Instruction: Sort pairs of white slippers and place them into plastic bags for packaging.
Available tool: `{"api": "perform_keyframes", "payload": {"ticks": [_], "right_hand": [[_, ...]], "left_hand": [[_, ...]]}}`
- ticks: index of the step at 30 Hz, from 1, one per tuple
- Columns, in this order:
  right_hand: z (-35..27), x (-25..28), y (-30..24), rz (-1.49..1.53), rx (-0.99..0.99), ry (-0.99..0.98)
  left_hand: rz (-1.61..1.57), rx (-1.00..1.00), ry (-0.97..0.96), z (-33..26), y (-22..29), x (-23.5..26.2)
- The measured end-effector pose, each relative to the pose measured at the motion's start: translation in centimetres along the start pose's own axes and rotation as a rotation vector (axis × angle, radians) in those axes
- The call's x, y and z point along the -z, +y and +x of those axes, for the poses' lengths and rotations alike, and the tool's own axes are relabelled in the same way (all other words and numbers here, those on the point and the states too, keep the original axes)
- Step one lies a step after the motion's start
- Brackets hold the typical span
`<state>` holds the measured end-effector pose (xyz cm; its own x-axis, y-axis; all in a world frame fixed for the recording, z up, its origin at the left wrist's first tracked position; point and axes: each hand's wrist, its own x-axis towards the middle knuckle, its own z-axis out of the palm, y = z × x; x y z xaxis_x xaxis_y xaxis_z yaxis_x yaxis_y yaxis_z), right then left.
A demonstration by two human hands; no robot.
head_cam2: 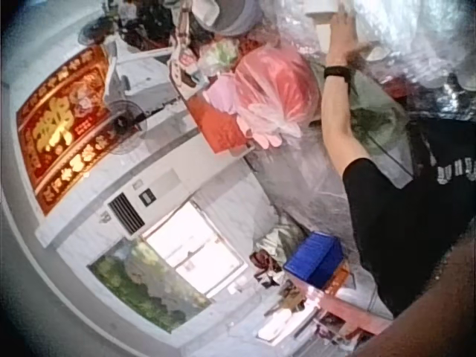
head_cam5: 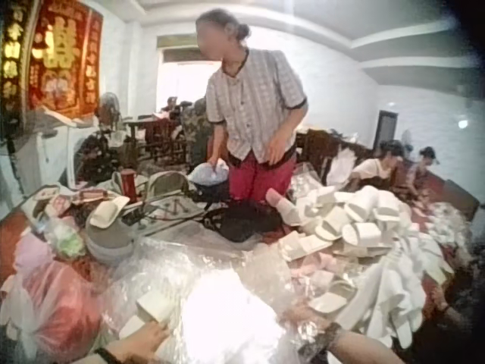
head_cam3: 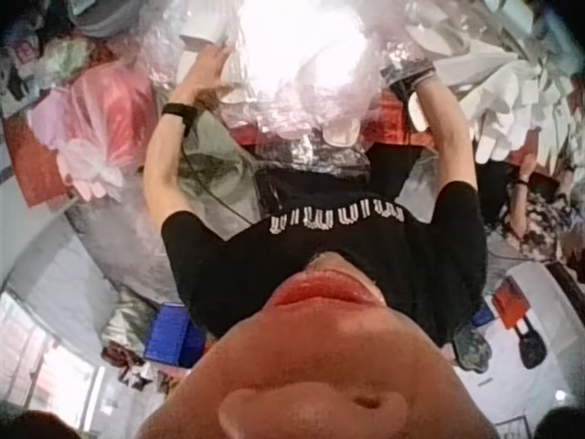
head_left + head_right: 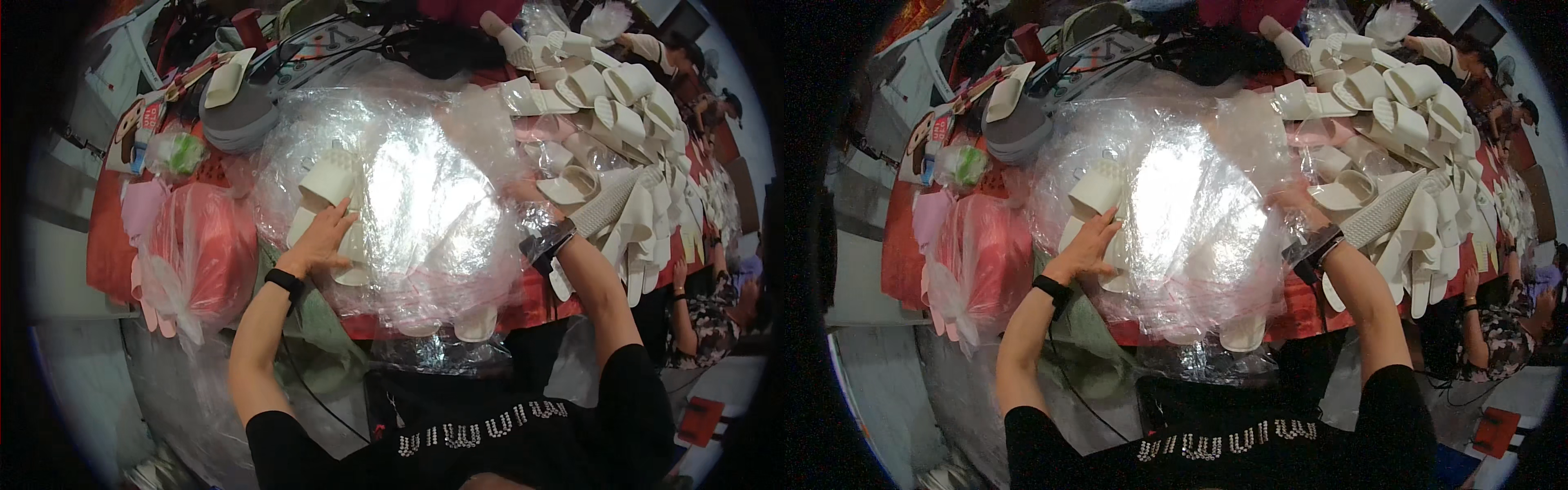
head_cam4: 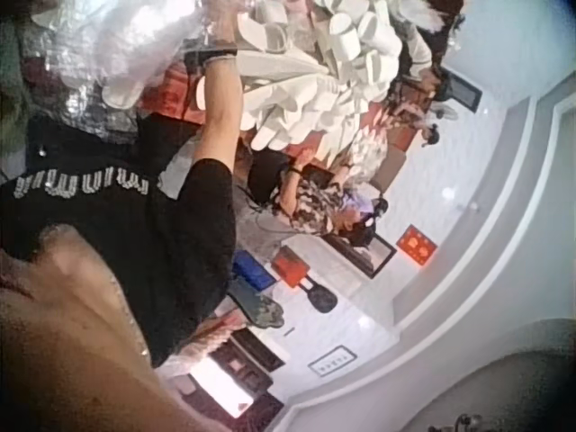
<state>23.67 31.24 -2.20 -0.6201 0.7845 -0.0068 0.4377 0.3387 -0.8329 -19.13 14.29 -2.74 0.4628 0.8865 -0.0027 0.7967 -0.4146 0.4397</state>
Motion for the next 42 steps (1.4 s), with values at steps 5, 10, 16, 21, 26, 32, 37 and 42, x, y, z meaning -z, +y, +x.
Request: {"api": "perform_keyframes", "payload": {"ticks": [5,10,16,21,26,32,37,42], "right_hand": [[0.5,1.3,1.2,-0.119,0.138,-0.159],[5.3,0.6,1.0,-0.245,0.269,-0.225],[10.4,-1.7,0.1,-0.406,0.462,-0.314],[13.9,-4.0,6.1,-0.829,0.766,0.179],[9.9,-13.1,2.5,-0.494,0.584,0.234],[1.1,-9.6,3.4,-0.206,0.339,0.269],[10.0,-11.4,-2.8,0.026,0.089,0.334],[10.9,-11.9,-13.2,0.348,-0.425,0.163]], "left_hand": [[-0.020,0.010,0.100,-0.3,0.8,0.6],[-0.055,0.074,0.333,-1.9,0.5,3.8],[-0.259,0.432,0.746,-6.3,-0.1,9.9],[-0.607,0.219,1.020,-4.9,4.5,15.5],[-0.224,-0.511,0.524,-2.7,16.0,18.1],[-0.178,-0.759,0.269,4.2,20.6,14.4],[-0.097,-0.549,0.264,4.9,15.8,13.7],[0.146,0.104,0.067,-0.8,6.1,11.7]]}}
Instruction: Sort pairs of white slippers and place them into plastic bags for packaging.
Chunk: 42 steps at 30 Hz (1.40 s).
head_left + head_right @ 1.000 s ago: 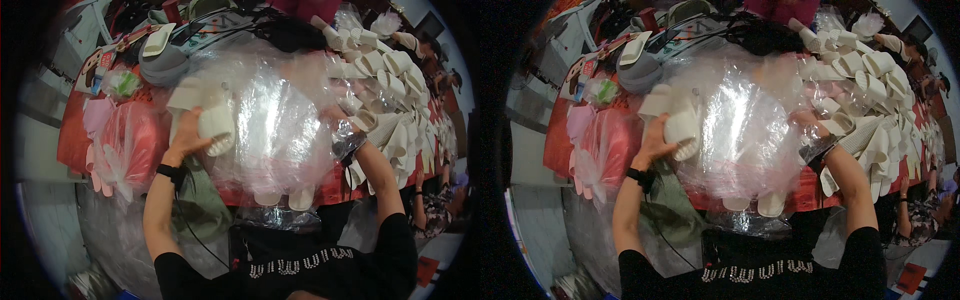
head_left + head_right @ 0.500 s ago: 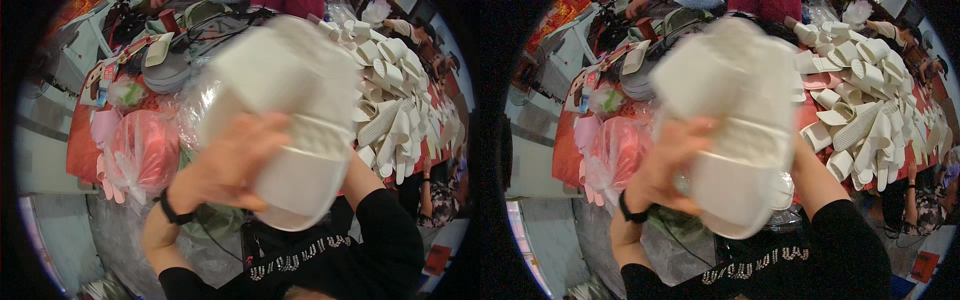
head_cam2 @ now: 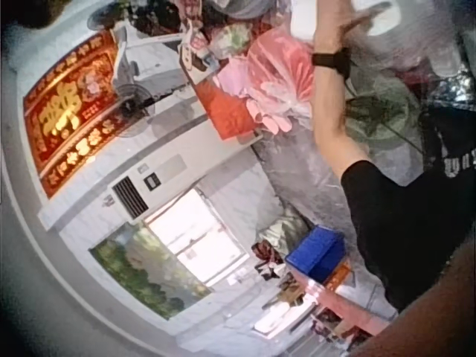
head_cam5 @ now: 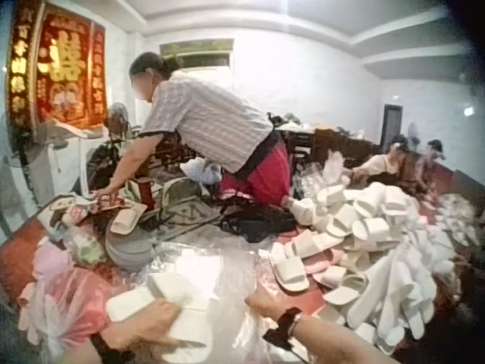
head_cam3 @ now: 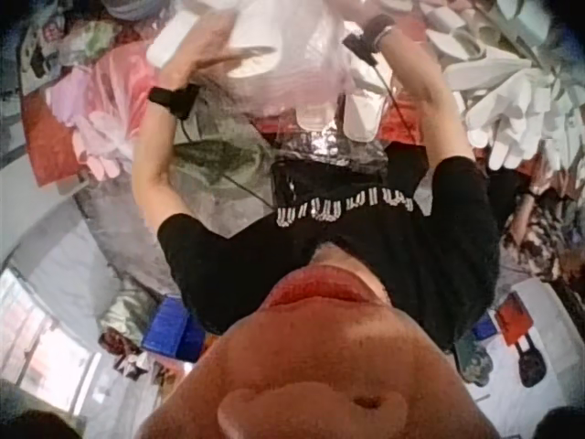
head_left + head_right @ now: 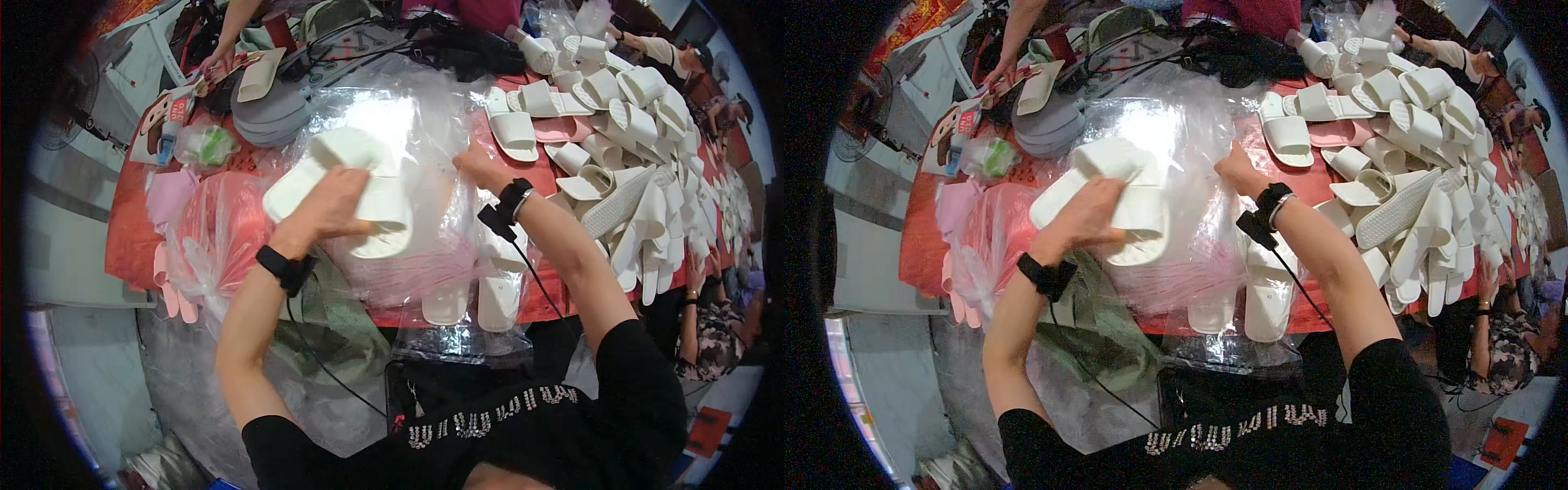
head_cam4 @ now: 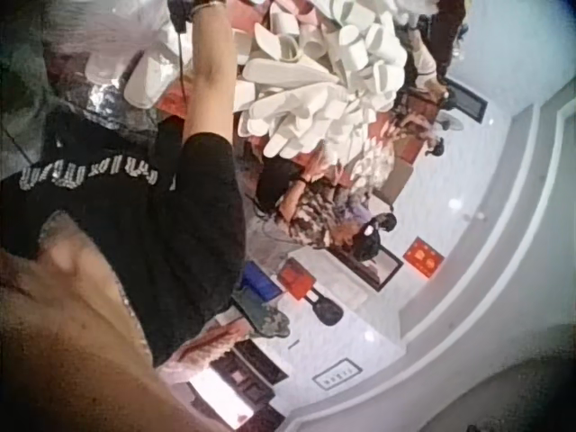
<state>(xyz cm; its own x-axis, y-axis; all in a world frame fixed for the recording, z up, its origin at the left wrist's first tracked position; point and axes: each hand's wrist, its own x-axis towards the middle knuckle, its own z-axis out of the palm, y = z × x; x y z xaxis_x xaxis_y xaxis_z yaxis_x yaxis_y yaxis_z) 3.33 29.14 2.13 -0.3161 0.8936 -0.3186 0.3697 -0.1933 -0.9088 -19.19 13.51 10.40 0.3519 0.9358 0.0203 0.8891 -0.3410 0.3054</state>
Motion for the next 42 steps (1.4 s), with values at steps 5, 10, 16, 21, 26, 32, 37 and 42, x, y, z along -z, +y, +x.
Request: {"api": "perform_keyframes", "payload": {"ticks": [5,10,16,21,26,32,37,42], "right_hand": [[-0.1,1.2,0.1,0.389,-0.047,-0.182],[0.8,-3.3,2.8,0.588,-0.096,-0.279],[0.5,-6.0,6.5,0.559,-0.128,-0.171],[-4.3,-0.3,2.8,0.329,-0.208,-0.125],[-8.9,9.5,7.1,-0.247,0.140,-0.192],[-15.0,13.1,11.6,-0.809,0.410,-0.156],[-18.5,10.2,13.3,-0.597,0.452,0.050],[-21.9,9.2,16.6,-0.583,0.439,0.132]], "left_hand": [[-0.222,0.325,0.077,-0.2,0.6,4.3],[-0.051,0.177,0.414,-0.1,1.0,6.3],[-0.187,0.284,0.295,5.4,-1.8,-2.5],[-0.265,0.431,0.362,5.4,-5.2,-12.5],[0.125,0.545,0.163,5.6,-2.3,-9.7],[-0.939,0.323,0.408,1.5,7.9,-11.2],[-0.544,0.203,0.179,-4.4,14.3,-17.4],[-0.053,0.291,0.205,-7.0,16.0,-19.4]]}}
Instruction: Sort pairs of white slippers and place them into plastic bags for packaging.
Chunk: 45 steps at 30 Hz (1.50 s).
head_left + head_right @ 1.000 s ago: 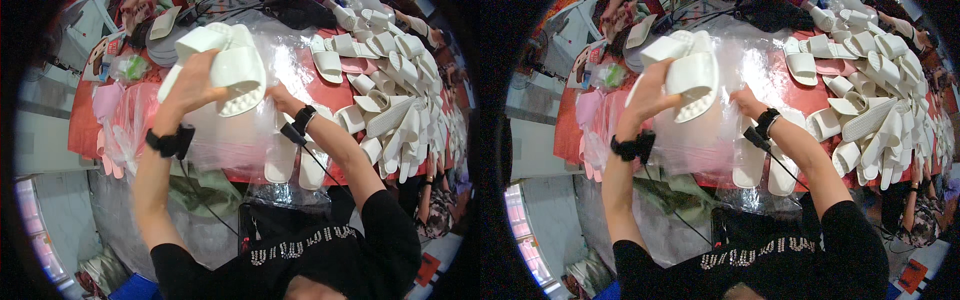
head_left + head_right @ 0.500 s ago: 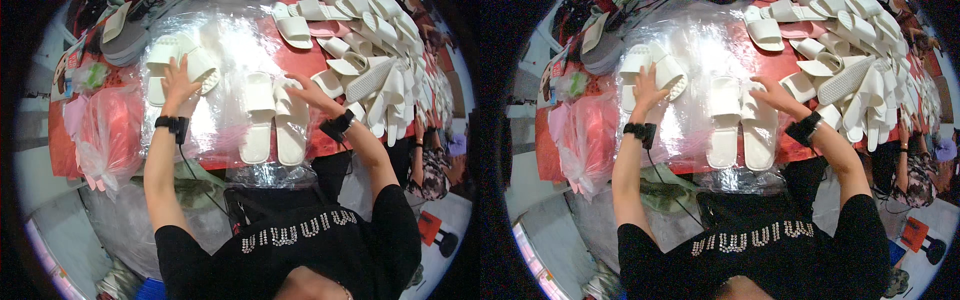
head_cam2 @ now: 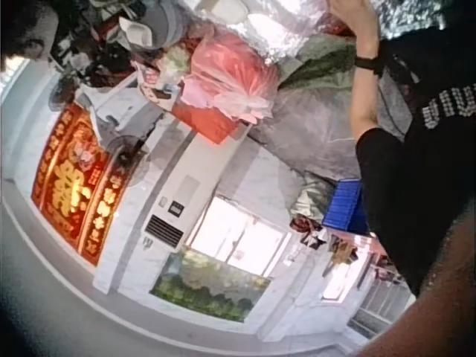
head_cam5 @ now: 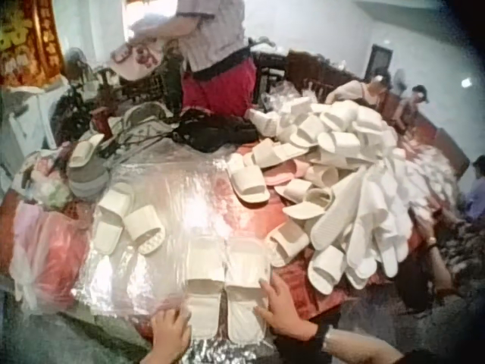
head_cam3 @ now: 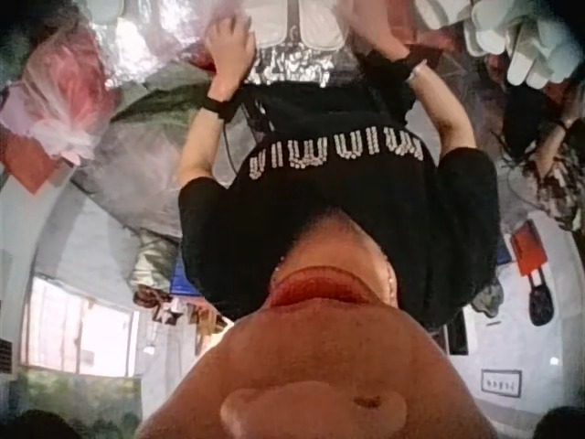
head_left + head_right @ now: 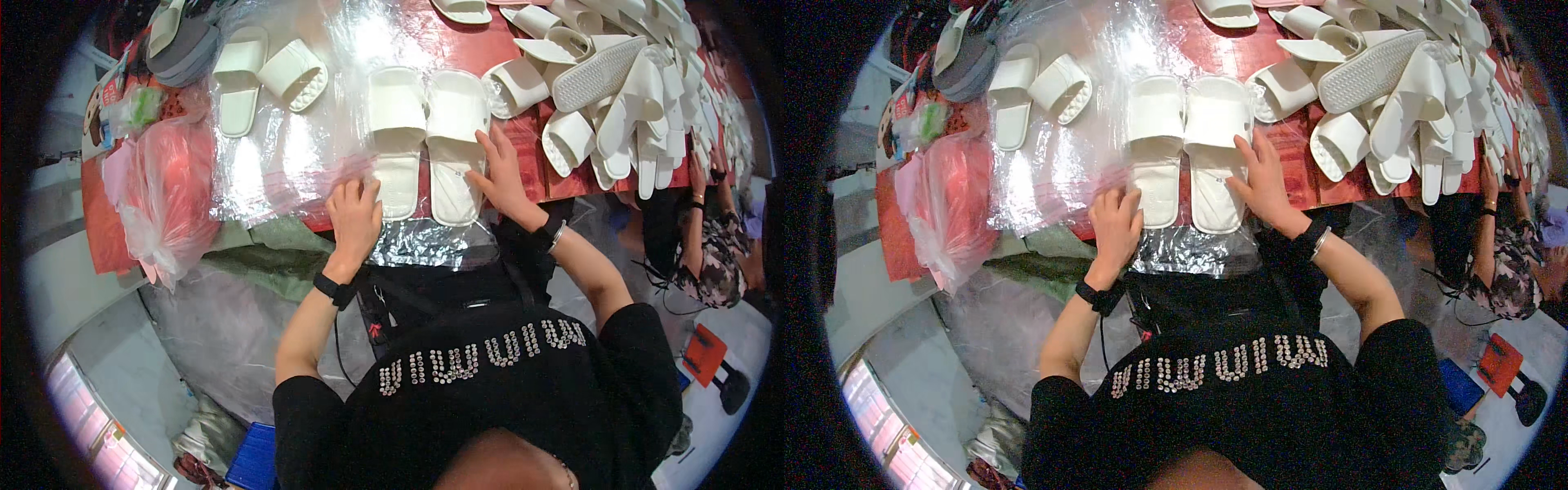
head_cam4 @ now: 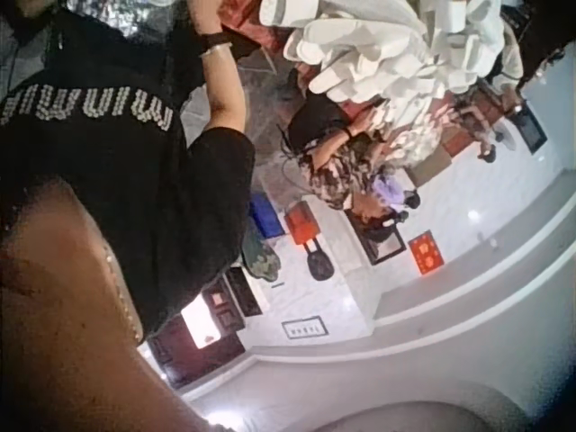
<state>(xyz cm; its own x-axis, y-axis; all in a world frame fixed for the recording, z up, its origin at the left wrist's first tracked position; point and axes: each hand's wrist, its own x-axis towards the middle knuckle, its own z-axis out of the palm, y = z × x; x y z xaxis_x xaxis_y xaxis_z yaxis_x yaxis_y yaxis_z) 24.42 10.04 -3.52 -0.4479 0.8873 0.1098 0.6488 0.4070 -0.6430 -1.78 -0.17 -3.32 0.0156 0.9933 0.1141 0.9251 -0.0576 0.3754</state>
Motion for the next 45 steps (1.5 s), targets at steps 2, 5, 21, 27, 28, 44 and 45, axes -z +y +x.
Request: {"api": "perform_keyframes", "payload": {"ticks": [2,5,21,27,28,44,45], "right_hand": [[-1.1,0.1,-0.7,-0.062,-0.012,0.063],[-3.3,0.7,0.8,-0.262,0.452,0.098],[-7.5,2.7,4.5,-0.231,0.476,-0.270],[-7.7,3.5,4.3,-0.135,0.439,-0.294],[-7.7,3.6,4.3,-0.099,0.415,-0.302],[-7.8,0.8,3.5,0.083,0.077,-0.036],[-7.6,0.5,3.3,0.079,-0.005,0.038]], "left_hand": [[0.021,-0.027,0.000,-0.9,-0.4,0.2],[-0.018,0.017,-0.105,-1.7,-0.9,1.0],[-0.187,-0.438,-0.163,-5.2,-1.6,2.3],[0.002,-0.494,-0.339,-5.6,-1.2,2.5],[0.131,-0.559,-0.406,-5.4,-1.1,2.4],[-0.372,-0.262,-0.146,-4.7,1.8,-0.1],[-0.514,0.097,-0.217,-3.9,1.4,-0.3]]}}
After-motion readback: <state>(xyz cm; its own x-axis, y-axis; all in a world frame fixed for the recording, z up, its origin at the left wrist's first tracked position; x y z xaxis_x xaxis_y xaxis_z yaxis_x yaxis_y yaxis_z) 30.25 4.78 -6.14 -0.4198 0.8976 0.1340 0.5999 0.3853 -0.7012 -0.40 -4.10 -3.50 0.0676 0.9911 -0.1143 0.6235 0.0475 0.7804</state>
